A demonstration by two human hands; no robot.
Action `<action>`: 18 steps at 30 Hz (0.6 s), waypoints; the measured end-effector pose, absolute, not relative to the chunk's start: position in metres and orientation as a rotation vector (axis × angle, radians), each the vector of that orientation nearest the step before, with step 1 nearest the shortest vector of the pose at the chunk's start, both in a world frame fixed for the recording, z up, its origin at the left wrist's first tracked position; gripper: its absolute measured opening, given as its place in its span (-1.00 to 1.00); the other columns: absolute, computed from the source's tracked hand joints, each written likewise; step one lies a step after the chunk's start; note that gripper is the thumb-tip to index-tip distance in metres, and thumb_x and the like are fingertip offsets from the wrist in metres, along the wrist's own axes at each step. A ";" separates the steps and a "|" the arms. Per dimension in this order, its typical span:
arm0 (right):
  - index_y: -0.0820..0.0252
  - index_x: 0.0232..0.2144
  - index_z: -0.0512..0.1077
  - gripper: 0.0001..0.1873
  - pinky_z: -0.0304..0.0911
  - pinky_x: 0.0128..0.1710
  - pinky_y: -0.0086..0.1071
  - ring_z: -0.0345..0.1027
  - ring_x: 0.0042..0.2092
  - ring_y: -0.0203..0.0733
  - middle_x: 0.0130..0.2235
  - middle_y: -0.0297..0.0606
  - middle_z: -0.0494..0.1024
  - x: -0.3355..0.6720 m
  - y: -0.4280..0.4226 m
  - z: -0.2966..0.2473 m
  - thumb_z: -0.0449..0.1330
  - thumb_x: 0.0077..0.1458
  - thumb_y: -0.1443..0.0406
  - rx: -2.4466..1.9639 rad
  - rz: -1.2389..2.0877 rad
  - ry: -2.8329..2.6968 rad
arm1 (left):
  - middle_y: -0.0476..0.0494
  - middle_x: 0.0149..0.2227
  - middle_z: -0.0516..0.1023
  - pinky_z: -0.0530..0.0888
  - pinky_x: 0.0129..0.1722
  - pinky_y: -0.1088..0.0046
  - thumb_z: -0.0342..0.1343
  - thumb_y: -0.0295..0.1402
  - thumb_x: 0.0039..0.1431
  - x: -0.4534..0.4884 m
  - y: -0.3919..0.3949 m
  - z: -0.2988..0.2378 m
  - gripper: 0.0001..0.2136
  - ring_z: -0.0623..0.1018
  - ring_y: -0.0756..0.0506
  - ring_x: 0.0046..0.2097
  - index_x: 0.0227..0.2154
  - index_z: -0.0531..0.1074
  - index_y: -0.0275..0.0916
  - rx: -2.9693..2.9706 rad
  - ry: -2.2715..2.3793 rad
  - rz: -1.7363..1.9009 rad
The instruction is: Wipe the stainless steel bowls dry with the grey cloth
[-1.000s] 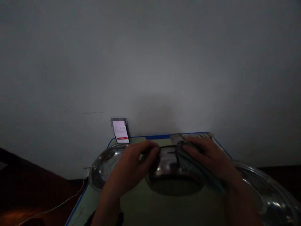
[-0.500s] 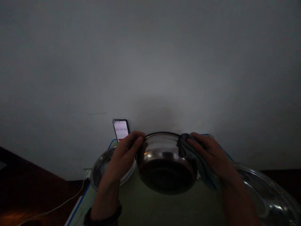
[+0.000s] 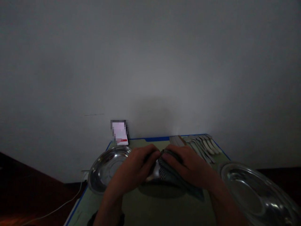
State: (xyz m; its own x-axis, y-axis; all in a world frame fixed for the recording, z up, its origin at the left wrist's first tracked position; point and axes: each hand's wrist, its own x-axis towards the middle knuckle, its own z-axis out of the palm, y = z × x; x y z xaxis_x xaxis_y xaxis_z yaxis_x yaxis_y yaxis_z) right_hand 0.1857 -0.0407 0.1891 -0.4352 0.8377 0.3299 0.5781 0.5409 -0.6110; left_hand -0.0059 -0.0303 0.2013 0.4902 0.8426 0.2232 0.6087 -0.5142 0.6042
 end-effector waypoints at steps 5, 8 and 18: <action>0.16 -0.40 0.43 -0.71 0.08 -0.41 -0.41 0.34 -0.41 -0.30 -0.46 -0.37 0.50 0.195 -0.035 0.191 0.02 0.24 0.16 -1.162 0.549 -2.202 | 0.02 -0.52 0.47 0.30 -0.44 0.48 -0.10 -0.23 0.30 -0.012 -0.029 0.205 -0.70 0.43 0.02 -0.46 -0.47 0.38 -0.23 2.267 1.246 0.683; 0.15 -0.37 0.49 -0.73 0.07 -0.46 -0.43 0.32 -0.47 -0.33 -0.49 -0.39 0.52 0.205 -0.033 0.191 0.04 0.22 0.20 -1.151 0.583 -2.191 | 0.02 -0.52 0.45 0.31 -0.46 0.48 -0.09 -0.19 0.29 -0.019 -0.029 0.206 -0.69 0.43 0.00 -0.45 -0.50 0.36 -0.22 2.213 1.312 0.757; 0.14 -0.41 0.44 -0.62 0.16 -0.36 -0.37 0.39 -0.38 -0.25 -0.46 -0.34 0.53 0.181 -0.038 0.188 -0.01 0.25 0.05 -1.141 0.515 -2.120 | 0.03 -0.55 0.45 0.30 -0.48 0.50 -0.06 -0.25 0.27 -0.015 -0.032 0.209 -0.72 0.41 0.02 -0.48 -0.51 0.39 -0.22 2.207 1.262 0.775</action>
State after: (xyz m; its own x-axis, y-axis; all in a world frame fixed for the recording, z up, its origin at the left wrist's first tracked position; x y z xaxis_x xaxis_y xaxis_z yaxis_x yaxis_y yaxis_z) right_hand 0.1807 -0.0375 0.1877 -0.3956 0.8409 0.3692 0.5780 0.5404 -0.6115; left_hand -0.0153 -0.0320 0.2090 0.4144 0.8791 0.2357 0.6075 -0.4600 0.6475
